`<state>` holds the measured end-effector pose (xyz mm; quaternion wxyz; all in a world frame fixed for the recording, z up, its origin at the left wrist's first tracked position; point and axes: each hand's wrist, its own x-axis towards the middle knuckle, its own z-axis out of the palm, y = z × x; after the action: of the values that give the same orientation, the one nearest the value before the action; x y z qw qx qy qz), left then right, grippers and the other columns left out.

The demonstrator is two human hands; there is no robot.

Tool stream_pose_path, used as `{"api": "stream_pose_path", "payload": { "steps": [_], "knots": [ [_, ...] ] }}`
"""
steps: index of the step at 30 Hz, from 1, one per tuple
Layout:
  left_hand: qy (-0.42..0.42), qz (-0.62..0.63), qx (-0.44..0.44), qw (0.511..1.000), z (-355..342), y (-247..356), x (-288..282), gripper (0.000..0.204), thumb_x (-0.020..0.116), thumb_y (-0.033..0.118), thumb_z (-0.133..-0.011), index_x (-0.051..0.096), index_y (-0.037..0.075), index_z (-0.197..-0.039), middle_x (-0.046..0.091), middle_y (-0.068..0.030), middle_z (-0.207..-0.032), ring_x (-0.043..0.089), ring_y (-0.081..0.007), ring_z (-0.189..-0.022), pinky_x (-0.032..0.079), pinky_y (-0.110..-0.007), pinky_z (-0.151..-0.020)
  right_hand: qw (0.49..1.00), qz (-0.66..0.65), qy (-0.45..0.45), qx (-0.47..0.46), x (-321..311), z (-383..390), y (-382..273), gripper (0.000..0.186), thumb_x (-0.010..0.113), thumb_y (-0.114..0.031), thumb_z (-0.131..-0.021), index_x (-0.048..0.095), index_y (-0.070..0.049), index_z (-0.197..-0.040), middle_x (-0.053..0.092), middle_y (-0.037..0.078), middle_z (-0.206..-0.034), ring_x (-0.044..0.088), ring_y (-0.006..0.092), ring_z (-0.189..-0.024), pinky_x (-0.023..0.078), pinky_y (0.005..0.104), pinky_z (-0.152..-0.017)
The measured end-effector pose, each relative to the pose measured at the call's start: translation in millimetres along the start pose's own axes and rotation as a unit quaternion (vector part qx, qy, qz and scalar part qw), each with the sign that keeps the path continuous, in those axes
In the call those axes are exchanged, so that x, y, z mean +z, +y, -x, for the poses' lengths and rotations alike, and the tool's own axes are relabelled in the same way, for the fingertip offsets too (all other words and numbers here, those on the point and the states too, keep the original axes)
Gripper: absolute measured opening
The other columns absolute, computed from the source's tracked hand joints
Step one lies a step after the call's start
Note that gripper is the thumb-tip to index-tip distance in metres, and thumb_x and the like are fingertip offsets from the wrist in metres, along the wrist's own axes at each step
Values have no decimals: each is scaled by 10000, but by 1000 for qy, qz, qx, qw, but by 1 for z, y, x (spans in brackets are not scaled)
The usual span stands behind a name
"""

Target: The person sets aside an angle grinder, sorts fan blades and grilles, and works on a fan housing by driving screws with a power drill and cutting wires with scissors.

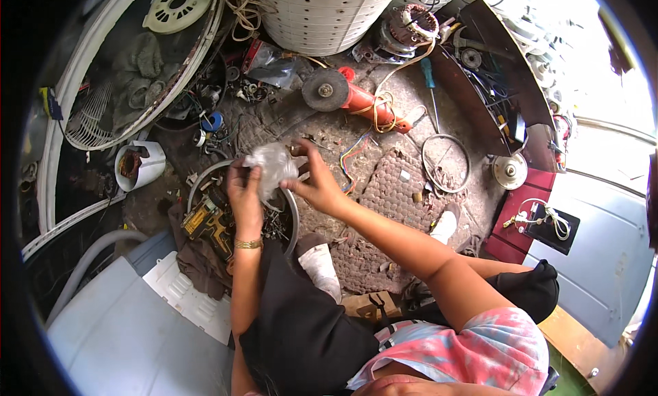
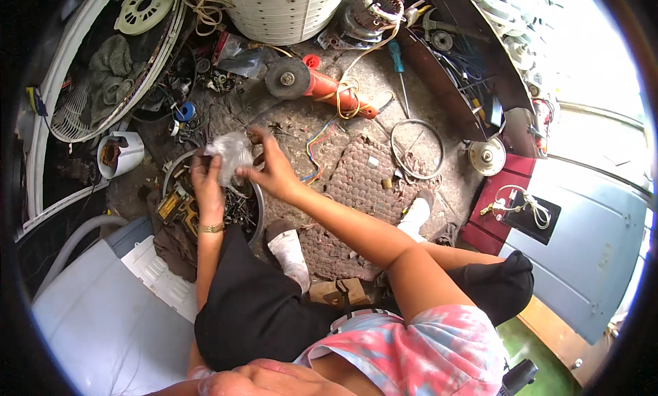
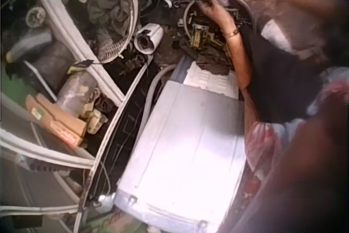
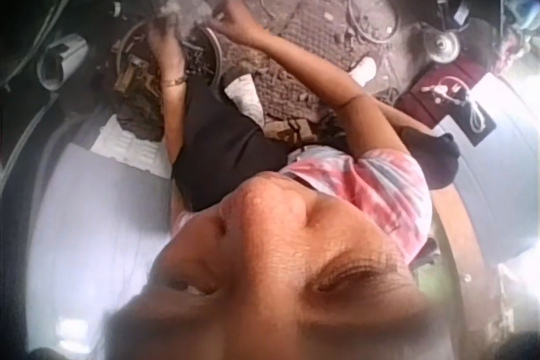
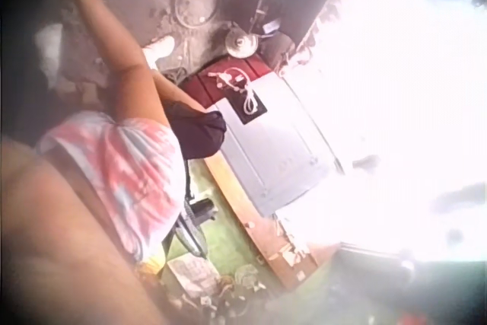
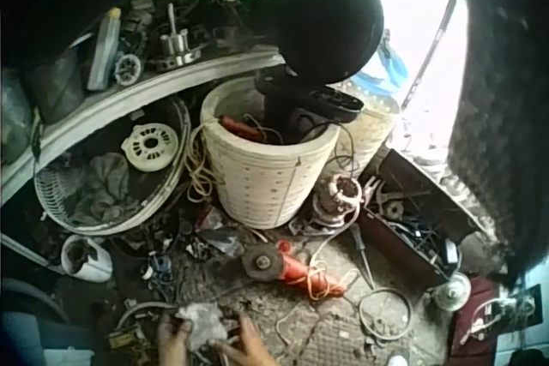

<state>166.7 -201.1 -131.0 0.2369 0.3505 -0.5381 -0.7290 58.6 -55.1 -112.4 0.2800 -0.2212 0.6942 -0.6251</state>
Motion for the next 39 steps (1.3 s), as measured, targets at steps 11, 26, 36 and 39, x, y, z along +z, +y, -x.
{"api": "stream_pose_path", "payload": {
  "steps": [11, 26, 36, 39],
  "knots": [
    [-137, -46, -166, 975, 1, -9, 32, 173, 720, 166, -954, 615, 66, -1047, 621, 14, -900, 594, -116, -857, 485, -276, -789, 908, -341, 138, 203, -97, -40, 23, 171, 701, -169, -952, 639, -49, -1057, 701, 39, -977, 669, 134, -803, 553, 288, -607],
    [-9, 286, -238, 928, -27, -8, 12, 403, 548, 435, -1034, 576, 73, -1210, 622, -90, -1199, 606, -230, -1128, 491, -458, -1028, 950, 311, 1, -39, -123, -29, 22, 411, 834, -241, -795, 690, -76, -1143, 672, 100, -1068, 632, 257, -1037, 496, 386, -909],
    [-111, -2, -30, 993, -2, 5, 81, 117, 620, 186, -1028, 561, 95, -985, 535, 60, -885, 464, -45, -815, 413, -225, -752, 985, -120, -127, 2, -110, -43, 23, 256, 734, -146, -898, 653, -31, -1112, 717, 105, -1076, 653, 191, -1037, 513, 343, -911],
    [-51, 27, -18, 998, 3, 8, 61, 129, 643, 179, -1013, 553, 93, -980, 556, 51, -896, 489, -46, -841, 420, -223, -785, 982, -109, -156, -13, -81, -30, -4, 308, 764, -180, -882, 640, -13, -1109, 695, 86, -1088, 625, 198, -1094, 479, 367, -987]
  ]
}}
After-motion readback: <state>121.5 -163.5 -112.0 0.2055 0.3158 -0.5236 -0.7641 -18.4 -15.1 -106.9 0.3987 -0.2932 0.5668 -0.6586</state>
